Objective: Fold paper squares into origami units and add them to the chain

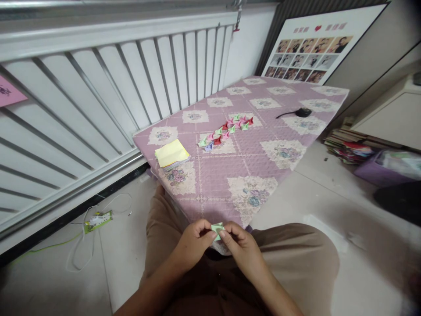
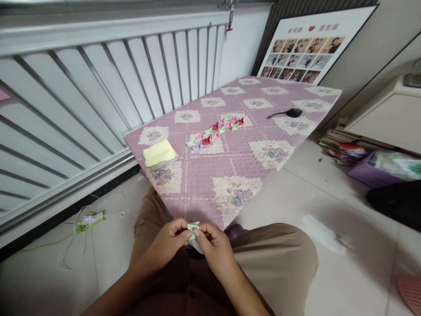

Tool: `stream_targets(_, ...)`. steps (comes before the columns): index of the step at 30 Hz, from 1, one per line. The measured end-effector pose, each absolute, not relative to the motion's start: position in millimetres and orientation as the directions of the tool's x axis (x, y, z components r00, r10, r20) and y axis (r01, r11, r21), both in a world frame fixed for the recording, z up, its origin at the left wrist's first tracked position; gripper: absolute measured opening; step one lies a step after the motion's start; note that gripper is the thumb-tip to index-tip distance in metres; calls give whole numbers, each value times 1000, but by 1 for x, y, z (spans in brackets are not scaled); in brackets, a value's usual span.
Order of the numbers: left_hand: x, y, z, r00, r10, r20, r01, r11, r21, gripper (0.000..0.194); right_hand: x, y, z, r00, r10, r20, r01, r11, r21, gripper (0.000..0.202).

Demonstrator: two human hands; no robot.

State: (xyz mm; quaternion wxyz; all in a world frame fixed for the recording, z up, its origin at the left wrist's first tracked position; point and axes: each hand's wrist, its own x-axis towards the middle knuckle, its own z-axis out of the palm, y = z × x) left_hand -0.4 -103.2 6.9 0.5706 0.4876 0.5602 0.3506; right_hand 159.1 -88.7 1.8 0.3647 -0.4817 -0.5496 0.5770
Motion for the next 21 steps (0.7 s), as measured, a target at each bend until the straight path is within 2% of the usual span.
stream_targets(4, 3, -105, 12, 82, 960, -268, 250, 240, 938, 13, 157, -87, 4, -181, 966, -186, 24, -185, -983, 31)
stream_targets(14, 6, -106, 19, 136, 940, -313, 265, 270, 926, 15, 155, -86, 0, -134, 956, -261, -132, -278, -951, 39)
stream_targets(21, 6, -107, 14, 106, 939, -327, 326, 278, 904, 17, 159, -84, -3, -205, 875, -438, -83, -462, -883, 41)
